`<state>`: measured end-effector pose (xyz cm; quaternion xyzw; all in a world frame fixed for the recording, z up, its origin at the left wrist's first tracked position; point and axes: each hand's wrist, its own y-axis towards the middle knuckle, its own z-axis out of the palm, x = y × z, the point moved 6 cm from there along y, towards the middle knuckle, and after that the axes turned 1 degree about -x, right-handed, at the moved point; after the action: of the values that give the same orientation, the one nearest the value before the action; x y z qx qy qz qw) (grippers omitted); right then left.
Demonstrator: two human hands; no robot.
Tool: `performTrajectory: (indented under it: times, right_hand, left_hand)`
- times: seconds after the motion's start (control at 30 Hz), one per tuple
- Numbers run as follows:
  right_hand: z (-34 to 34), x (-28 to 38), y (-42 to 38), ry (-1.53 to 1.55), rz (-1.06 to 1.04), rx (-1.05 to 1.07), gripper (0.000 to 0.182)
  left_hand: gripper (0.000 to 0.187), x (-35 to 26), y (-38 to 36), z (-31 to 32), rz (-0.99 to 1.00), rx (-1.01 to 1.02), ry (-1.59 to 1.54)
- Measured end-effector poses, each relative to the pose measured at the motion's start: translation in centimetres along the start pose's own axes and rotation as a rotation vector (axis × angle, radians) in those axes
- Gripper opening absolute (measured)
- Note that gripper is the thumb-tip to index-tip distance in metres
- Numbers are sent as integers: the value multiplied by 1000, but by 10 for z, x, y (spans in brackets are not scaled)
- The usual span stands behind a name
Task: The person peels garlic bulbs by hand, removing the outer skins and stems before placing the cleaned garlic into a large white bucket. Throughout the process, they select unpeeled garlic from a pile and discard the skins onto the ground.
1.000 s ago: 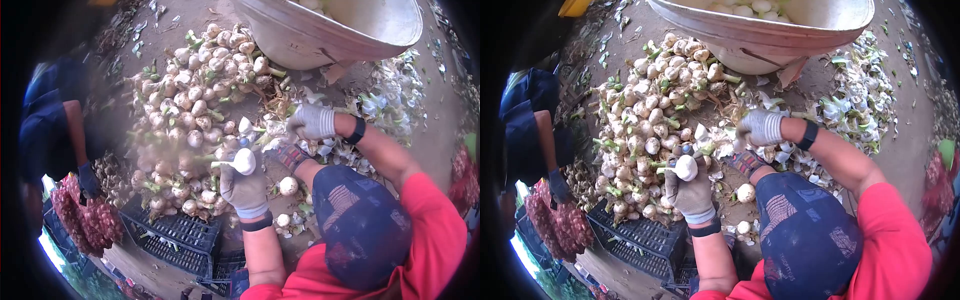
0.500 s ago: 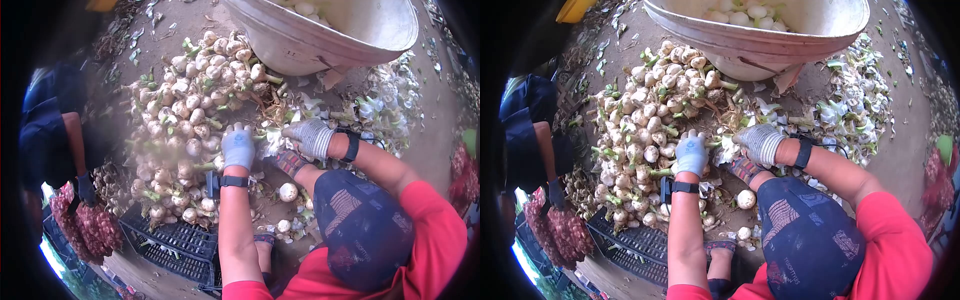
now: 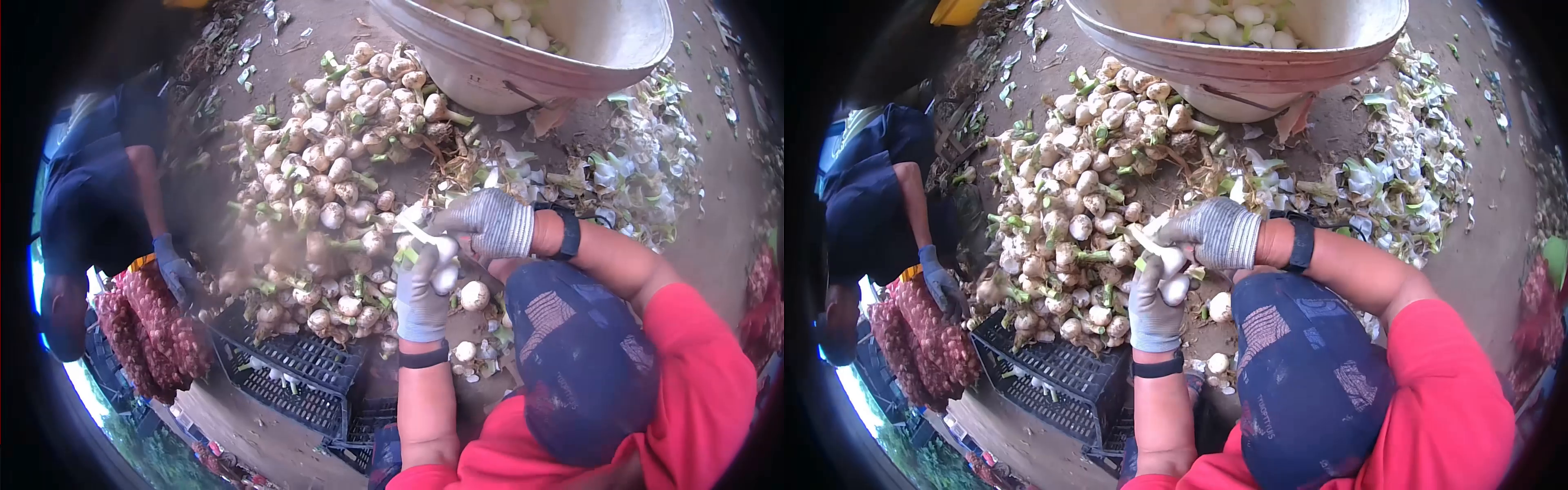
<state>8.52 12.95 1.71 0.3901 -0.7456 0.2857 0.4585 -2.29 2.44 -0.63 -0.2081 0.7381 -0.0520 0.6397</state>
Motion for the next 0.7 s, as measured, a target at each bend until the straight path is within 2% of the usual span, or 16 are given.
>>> performTrajectory:
  times: [0.03, 0.07, 0.13, 0.17, 0.2, 0.27, 0.33, 0.37, 0.4, 0.43, 0.47, 0.5, 0.53, 0.57, 0.63, 0.7]
  right_hand:
    - [-7, -3, -2, 137, 113, -13, 31]
    - [-11, -21, -6, 300, 170, -221, 33]
    - [-24, -48, -3, 95, 405, -350, 35]
    - [-19, -50, -1, 98, 392, -353, 35]
    - [-2, -47, 5, -66, 347, -154, 37]
    - [37, -28, 16, -304, 146, 121, 41]
    - [85, -19, 34, -418, 14, 313, 43]
    - [101, -12, 38, -503, -1, 434, 43]
    - [123, -16, 40, -586, -157, 441, 43]
    - [142, -26, 46, -529, -174, 423, 43]
    - [154, -30, 52, -470, -191, 410, 43]
    - [160, -32, 58, -457, -140, 467, 45]
    - [171, -43, 65, -412, -177, 275, 41]
    - [163, -37, 71, -367, -68, 294, 38]
    - [156, -34, 74, -283, 27, 266, 30]
    - [150, -36, 80, -260, 125, 287, 31]
  left_hand:
    - [46, 4, -3, -3, -169, -32, -498]
    - [46, 4, -7, -2, -331, -60, -998]
    - [47, -59, -11, -25, -187, -97, -1181]
    - [49, -97, -7, -35, -26, 15, -1230]
    - [49, -97, -10, -41, 16, -35, -1167]
    - [67, -231, 9, -52, 416, 41, -707]
    - [74, -299, 20, -51, 637, 3, -616]
    - [74, -309, 25, -57, 725, -128, -420]
    - [74, -318, 26, -63, 809, -255, -216]
    - [71, -308, 11, -64, 789, -479, 150]
    - [61, -270, 23, -95, 564, -456, -245]
    - [46, -240, 8, -88, 590, -437, 29]
    - [34, -184, 3, -104, 386, -558, 215]
    - [29, -143, -7, -91, 99, -542, -135]
    - [28, -23, -25, -106, -203, -575, -123]
    - [31, 38, -43, -95, -336, -562, -150]
